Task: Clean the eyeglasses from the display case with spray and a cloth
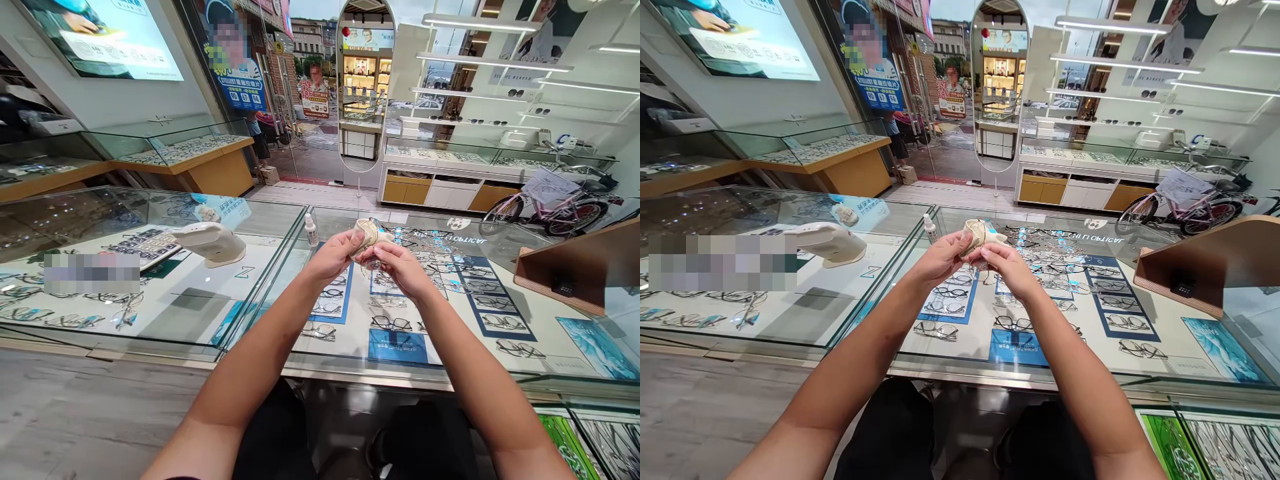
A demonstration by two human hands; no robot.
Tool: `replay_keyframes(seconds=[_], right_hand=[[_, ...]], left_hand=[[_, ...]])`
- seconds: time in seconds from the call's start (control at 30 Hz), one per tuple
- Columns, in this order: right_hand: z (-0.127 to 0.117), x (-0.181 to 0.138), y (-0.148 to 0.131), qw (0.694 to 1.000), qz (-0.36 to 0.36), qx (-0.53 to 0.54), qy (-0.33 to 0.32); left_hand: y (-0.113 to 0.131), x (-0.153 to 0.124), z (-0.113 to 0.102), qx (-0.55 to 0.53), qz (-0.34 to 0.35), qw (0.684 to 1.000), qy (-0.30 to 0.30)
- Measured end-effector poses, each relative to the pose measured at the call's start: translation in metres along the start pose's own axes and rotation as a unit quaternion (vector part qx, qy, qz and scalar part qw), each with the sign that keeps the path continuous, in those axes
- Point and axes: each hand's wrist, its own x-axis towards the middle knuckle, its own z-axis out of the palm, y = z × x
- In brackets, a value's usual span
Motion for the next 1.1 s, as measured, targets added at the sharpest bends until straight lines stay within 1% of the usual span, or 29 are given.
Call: replay_keyframes(seconds=[0.07,0.17,0.4,0.53,0.6,0.73,0.87,0.97,1.1], right_hand=[[0.000,0.001,0.000,1.000,-0.002,0.004,-0.004],[-0.001,0.002,0.004,1.000,-0.001,0.004,-0.008],[0.000,0.003,0.011,0.998,-0.014,-0.050,-0.034],[0.001,0.003,0.011,0.996,-0.013,-0.076,-0.039],[0.000,0.003,0.011,0.996,-0.015,-0.078,-0.030],[-0.005,0.003,0.009,0.998,-0.018,-0.061,0.013],[-0.005,0.004,0.005,0.999,-0.008,-0.021,0.036],[-0.002,0.004,0.006,1.000,0.007,0.001,0.028],[-0.002,0.005,0.012,1.000,0.003,-0.008,0.026]], left_hand=[[0.000,0.000,0.000,-0.008,-0.003,1.000,-0.003],[-0.001,0.000,-0.001,-0.014,-0.006,1.000,0.015],[-0.009,0.002,0.002,0.019,0.017,0.998,0.050],[-0.010,0.004,0.002,0.017,0.021,0.998,0.051],[-0.009,0.004,0.000,0.010,0.022,0.998,0.050],[-0.001,0.002,-0.006,0.003,0.026,0.998,0.059],[0.006,-0.001,-0.006,0.032,0.013,0.999,0.029],[0.003,-0.002,-0.003,0.053,0.016,0.998,0.015],[-0.009,0.001,0.001,0.065,0.041,0.996,0.040]])
